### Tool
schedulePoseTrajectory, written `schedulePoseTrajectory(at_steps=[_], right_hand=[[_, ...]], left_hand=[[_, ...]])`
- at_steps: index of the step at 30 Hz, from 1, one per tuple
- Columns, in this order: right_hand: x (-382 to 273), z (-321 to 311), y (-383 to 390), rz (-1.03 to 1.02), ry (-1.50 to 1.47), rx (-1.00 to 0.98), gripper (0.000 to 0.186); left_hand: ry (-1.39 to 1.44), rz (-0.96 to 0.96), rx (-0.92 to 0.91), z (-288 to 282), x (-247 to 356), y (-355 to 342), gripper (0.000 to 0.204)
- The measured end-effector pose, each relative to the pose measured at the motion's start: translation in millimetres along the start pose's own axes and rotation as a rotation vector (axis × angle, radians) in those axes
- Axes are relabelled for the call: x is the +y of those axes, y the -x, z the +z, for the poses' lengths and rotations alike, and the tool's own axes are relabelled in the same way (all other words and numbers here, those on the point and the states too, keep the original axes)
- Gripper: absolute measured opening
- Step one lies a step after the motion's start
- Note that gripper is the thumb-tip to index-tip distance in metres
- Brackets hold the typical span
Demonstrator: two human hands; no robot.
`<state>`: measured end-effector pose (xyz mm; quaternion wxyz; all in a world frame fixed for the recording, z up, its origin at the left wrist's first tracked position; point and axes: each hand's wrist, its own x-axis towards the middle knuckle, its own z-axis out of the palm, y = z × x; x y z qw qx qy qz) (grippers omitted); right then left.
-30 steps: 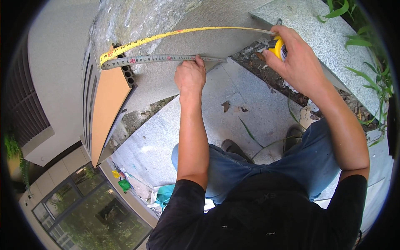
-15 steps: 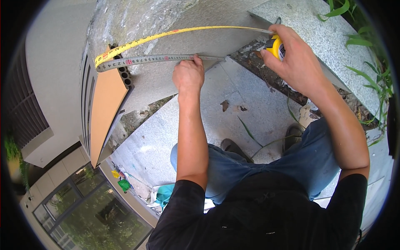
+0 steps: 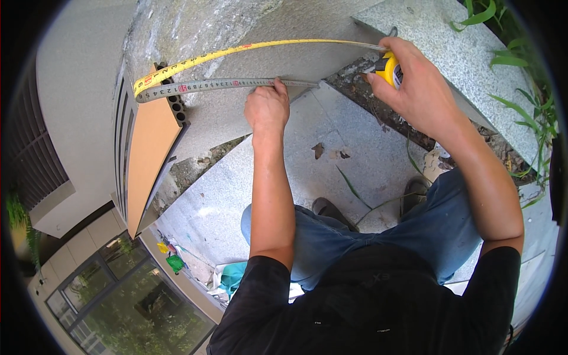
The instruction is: The person measures a gap in a stone structure using a tape measure and a ruler, then handles a piece of composite wood tile, applies a small clip to it, and places the tile into the measured space.
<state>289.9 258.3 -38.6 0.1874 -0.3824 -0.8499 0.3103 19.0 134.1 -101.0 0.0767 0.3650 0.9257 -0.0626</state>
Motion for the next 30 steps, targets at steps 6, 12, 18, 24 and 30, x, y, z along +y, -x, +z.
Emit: schedulePoseTrajectory(at_steps=[6, 12, 18, 24, 30], right_hand=[[-1, -1, 0, 0.021, -0.005, -0.017, 0.057], [0, 0, 0, -0.007, 0.001, -0.001, 0.057], [0, -2, -3, -0.006, -0.042, -0.017, 0.055], [-10, -3, -9, 0.055, -0.081, -0.068, 0.055], [-13, -13, -3, 0.019, -0.078, -0.029, 0.054]], left_hand=[[0.006, -0.005, -0.014, -1, 1, 2, 0.059], [0.021, -0.008, -0.018, 1, 1, 1, 0.059], [0.024, -0.019, -0.006, 1, 1, 0, 0.06], [0.093, -0.031, -0.014, -5, -6, 1, 0.057], [0.198, -0.041, -0.001, 0, -5, 3, 0.055]])
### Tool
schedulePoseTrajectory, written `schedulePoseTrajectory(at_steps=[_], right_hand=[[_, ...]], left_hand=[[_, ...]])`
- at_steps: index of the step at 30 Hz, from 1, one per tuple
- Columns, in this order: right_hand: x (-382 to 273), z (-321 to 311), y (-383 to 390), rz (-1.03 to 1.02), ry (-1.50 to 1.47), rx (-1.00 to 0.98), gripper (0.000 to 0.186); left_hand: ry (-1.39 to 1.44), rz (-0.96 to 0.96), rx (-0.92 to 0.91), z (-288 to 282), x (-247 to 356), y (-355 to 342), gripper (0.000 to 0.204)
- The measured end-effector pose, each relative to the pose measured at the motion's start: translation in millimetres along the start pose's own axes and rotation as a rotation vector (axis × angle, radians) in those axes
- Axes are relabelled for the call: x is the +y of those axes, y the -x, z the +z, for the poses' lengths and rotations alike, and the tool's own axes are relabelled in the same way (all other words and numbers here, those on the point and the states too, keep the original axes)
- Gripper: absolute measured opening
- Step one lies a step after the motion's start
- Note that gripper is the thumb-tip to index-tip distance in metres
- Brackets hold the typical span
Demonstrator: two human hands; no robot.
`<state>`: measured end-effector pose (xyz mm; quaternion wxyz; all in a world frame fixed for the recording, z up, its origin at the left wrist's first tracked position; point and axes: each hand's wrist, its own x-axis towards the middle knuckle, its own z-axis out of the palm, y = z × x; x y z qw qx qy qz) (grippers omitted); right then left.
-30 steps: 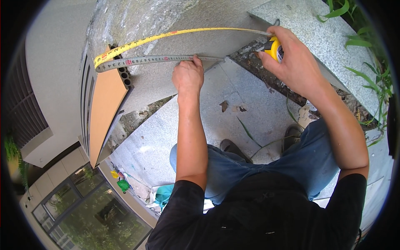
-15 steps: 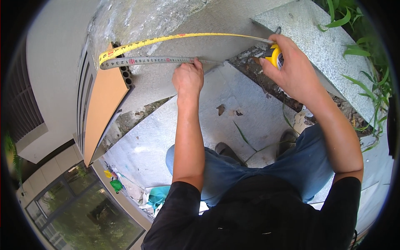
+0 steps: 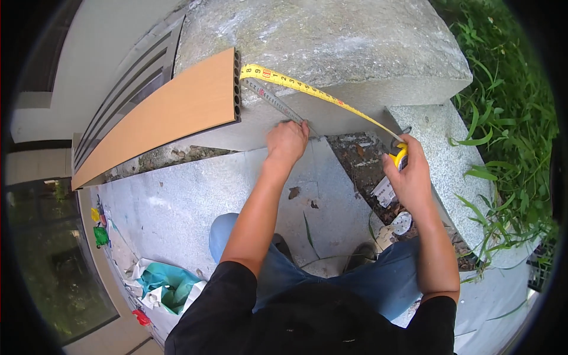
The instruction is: The person measures a gap in a stone structure using a tape measure and a ruler, then handles a piece of composite wood tile, applies a small clip to it, and places the tile into the measured space.
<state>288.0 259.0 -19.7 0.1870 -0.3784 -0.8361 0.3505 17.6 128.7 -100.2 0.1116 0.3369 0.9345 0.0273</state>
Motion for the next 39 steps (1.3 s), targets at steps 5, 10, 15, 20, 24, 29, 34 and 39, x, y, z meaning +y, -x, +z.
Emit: schedulePoseTrajectory(at_steps=[5, 10, 15, 20, 24, 29, 34, 39], right_hand=[[-26, -9, 3, -0.104, 0.032, 0.062, 0.055], [-73, -43, -6, -0.259, 0.123, 0.078, 0.066], [-112, -33, -16, -0.681, 0.262, -0.262, 0.078], [-138, -21, -51, -0.921, 0.183, -0.322, 0.077], [-136, -18, -120, -0.766, -0.041, -0.136, 0.082], [-85, -11, -228, -0.737, 0.194, 0.179, 0.074], [-65, 9, -259, -0.549, 0.383, 0.35, 0.07], [-76, 5, -246, -0.563, 0.436, 0.272, 0.063]], left_hand=[[0.134, 0.229, -0.148, -25, -21, 22, 0.055], [0.274, 0.359, -0.146, -80, -28, 100, 0.037], [0.251, 0.346, -0.082, -118, -47, 181, 0.031], [0.259, 0.148, 0.097, -185, -75, 264, 0.035], [0.168, 0.092, 0.59, -233, -100, 341, 0.05], [0.218, 0.099, 0.647, -218, -109, 403, 0.051], [0.346, 0.088, 0.34, -167, -113, 423, 0.051], [0.42, 0.066, 0.175, -145, -124, 462, 0.041]])
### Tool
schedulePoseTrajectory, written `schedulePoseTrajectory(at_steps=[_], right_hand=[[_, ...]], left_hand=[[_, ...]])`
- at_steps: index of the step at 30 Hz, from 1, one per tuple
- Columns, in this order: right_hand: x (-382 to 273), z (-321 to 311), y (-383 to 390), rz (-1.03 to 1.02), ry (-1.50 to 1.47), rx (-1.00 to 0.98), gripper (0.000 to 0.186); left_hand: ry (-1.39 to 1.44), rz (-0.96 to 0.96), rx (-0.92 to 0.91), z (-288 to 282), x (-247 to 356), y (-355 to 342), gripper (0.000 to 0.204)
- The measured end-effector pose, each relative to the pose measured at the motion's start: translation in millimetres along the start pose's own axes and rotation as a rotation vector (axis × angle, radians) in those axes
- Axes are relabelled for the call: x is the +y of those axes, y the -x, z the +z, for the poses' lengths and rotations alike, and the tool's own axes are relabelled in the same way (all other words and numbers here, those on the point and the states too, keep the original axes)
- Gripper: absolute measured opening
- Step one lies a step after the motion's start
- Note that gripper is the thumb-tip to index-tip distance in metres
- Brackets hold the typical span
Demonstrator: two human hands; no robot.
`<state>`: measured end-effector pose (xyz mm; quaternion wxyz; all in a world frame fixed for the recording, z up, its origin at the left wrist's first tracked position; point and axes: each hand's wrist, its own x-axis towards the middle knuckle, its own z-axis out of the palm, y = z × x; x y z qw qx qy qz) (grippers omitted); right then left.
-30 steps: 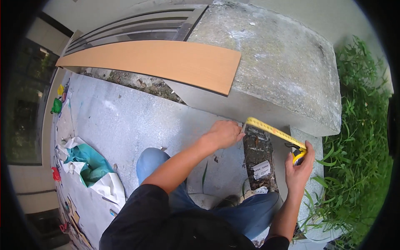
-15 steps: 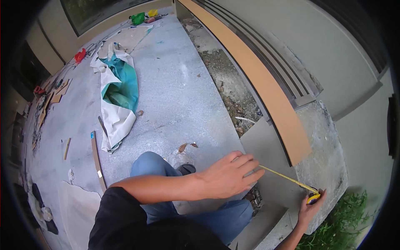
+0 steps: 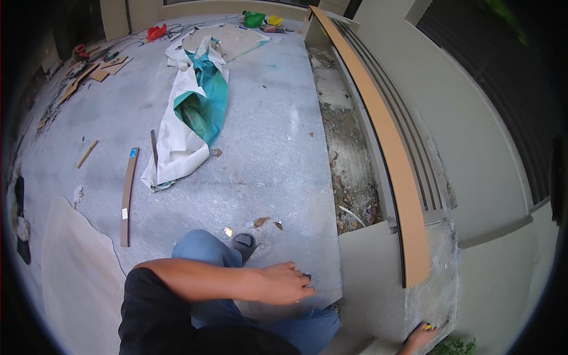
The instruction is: The person measures a gap in a stone structure using a tape measure and a ruler, then handles a piece of composite wood tile, applies a small clip to it, and places the tile into the measured space.
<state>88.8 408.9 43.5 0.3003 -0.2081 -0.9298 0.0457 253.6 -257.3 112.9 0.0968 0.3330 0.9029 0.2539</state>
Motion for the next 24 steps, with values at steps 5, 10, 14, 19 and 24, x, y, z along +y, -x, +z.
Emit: schedulePoseTrajectory(at_steps=[5, 10, 14, 19, 24], right_hand=[[-103, -77, 25, 0.155, 0.059, -0.223, 0.067], [-126, -96, 33, 0.173, 0.092, -0.195, 0.063], [-51, -44, 11, 0.078, 0.023, -0.154, 0.059], [-18, -12, 6, -0.031, 0.003, -0.035, 0.054], [-19, -8, 2, 0.016, -0.026, -0.07, 0.056]], left_hand=[[-0.199, -0.109, -0.103, -2, 17, 22, 0.033], [-0.093, 0.025, -0.045, -3, 24, 16, 0.033], [-0.164, -0.033, -0.067, -1, 18, 10, 0.031], [-0.188, -0.058, -0.083, -9, 13, 8, 0.031], [-0.139, -0.081, -0.107, -7, 8, 7, 0.031]])
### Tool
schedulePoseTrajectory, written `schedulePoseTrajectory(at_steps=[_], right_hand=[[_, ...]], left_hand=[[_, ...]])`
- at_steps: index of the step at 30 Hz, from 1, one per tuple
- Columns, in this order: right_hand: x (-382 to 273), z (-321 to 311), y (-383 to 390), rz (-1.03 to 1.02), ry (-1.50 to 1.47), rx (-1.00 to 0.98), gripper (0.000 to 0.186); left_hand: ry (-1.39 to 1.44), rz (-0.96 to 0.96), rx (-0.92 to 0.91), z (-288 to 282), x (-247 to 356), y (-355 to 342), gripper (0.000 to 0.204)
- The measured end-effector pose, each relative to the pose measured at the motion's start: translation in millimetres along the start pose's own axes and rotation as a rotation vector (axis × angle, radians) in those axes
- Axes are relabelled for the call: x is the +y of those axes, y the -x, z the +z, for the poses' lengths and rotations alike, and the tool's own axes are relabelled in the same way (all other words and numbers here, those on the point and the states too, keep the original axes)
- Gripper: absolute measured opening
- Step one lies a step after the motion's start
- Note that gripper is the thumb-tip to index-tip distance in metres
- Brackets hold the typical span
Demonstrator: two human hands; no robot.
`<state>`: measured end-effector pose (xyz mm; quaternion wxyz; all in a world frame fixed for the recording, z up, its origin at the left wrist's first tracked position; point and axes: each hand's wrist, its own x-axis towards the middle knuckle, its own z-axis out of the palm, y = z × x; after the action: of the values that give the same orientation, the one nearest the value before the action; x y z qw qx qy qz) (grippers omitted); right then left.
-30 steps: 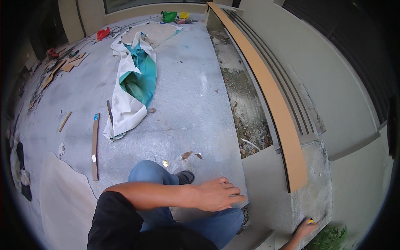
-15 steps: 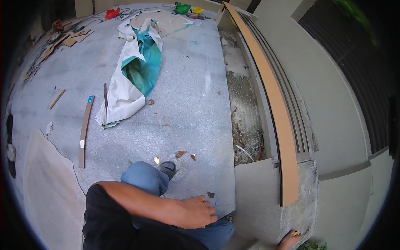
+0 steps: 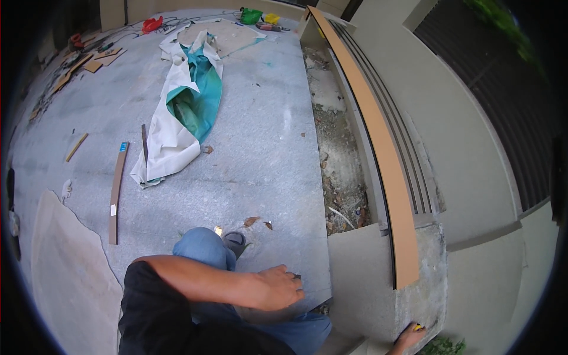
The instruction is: The person measures a gap in a stone structure using a tape measure and a ruler, then handles a piece of composite wood tile, applies a small clip to it, and places the tile into the measured space.
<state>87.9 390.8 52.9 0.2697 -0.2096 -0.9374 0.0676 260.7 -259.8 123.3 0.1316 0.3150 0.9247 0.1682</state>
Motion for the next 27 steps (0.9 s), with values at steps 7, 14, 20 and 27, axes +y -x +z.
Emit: schedulePoseTrajectory(at_steps=[7, 14, 20, 27], right_hand=[[8, 2, 4, -0.036, 0.034, 0.077, 0.057], [-56, -36, 18, 0.094, 0.066, -0.056, 0.06], [-77, -60, 26, 0.185, 0.129, -0.128, 0.066], [15, 9, 2, 0.003, 0.008, 0.051, 0.057]], left_hand=[[0.019, 0.001, -0.041, -7, -8, -5, 0.032], [0.015, 0.004, -0.03, -3, -14, -13, 0.032], [0.046, 0.066, -0.039, -18, -17, -17, 0.029], [0.003, 0.092, -0.003, -7, -14, -18, 0.035]])
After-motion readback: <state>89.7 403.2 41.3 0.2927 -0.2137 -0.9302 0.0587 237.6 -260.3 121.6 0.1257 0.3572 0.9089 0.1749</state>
